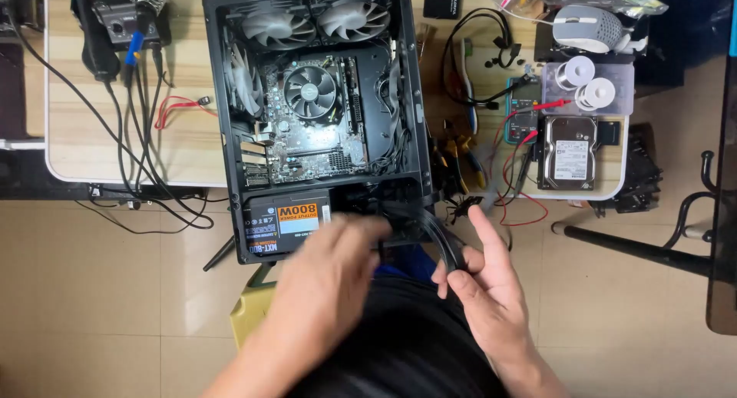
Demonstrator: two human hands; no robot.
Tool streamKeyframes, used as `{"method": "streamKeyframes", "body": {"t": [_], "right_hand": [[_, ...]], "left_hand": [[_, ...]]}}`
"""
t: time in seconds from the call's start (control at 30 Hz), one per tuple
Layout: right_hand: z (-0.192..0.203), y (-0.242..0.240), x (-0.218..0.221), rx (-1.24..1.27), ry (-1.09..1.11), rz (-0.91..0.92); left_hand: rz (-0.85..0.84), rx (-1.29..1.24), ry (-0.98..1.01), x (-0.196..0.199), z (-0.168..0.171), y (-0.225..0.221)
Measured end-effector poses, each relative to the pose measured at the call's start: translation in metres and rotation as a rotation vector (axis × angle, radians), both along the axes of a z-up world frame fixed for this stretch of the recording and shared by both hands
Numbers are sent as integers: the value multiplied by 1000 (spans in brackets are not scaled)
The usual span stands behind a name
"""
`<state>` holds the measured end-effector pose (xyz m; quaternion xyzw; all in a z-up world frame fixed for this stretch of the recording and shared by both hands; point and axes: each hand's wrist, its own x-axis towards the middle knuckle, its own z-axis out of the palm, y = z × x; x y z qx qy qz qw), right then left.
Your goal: Installing a power supply and connecting various power and data cables to the motherboard inside a PC case.
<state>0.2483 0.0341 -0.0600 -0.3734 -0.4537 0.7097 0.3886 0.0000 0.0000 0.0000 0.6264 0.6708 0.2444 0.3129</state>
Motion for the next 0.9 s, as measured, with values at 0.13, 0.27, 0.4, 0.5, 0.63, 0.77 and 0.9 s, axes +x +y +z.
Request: {"method": "streamKeyframes", "body": {"t": [0.13,0.27,0.4,0.5,0.63,0.77,0.9], "right_hand": [[7,-2,5,9,-22,-1],[2,0,19,45,-67,11],[4,5,34,89,-131,16],[5,9,28,86,-175,24],[9,13,24,68,-120,34],[8,15,23,59,-173,83],[5,18,27,49,-260,164]], "left_hand": [[-56,-292,105,-1,-48,28],[142,-199,53,-1,-72,24],[-1,-38,128,-11,-74,6],[-112,-292,23,12,-79,-1],[-209,-736,-99,32,-105,2],[58,-823,-563,39,-113,1],[200,-810,-511,42,-102,2]]}}
